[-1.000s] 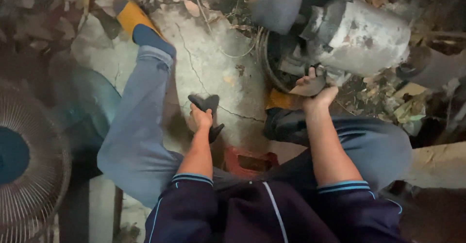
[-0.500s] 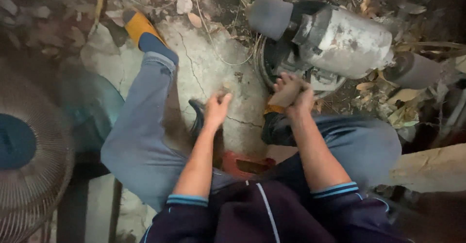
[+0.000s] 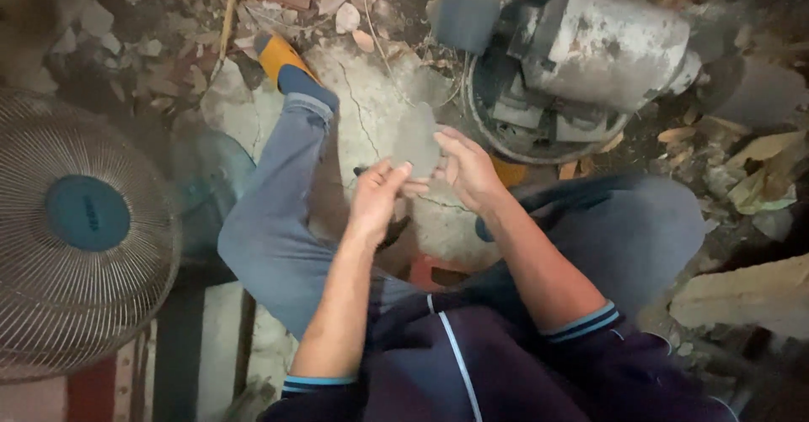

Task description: Shaping a new shoe sole by grinding its edges against a bench grinder to match the shoe's contour.

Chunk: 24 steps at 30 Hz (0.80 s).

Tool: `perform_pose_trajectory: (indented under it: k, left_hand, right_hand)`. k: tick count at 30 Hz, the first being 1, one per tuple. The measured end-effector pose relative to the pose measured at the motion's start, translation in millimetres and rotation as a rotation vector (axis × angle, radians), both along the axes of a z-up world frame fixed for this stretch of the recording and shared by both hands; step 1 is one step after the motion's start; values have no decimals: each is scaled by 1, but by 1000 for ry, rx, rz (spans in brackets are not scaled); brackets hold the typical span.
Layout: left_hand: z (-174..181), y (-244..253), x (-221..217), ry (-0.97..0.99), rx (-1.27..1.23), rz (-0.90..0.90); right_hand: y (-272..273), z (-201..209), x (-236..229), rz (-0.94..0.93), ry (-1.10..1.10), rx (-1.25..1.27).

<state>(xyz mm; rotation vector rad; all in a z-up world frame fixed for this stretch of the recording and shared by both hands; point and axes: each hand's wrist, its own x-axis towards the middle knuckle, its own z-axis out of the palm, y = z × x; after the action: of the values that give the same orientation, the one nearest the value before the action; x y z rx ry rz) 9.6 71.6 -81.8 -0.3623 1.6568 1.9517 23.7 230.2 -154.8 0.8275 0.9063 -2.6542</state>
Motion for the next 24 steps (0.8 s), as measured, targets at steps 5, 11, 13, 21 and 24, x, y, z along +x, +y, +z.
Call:
perform_pose_trajectory:
  k: [5,11,13,21,24]
  left_hand:
    - [-38,-36,-14,47,-119,-118]
    - [-37,-43,-17,51,-141,-153]
    - [-39,-41,-17,62,-125,-164]
    - [-54,-42,-18,40,-79,-140]
    - [-45,-36,-16,51,-69,-117]
  right_hand:
    - [0,19,2,182,101,360]
    - [-6,18,-4,124,155,364]
    - [-7,10,-5,92,121,381]
    - [-9,11,-7,81,106,457]
    - [-8,6,-7,101,98,521]
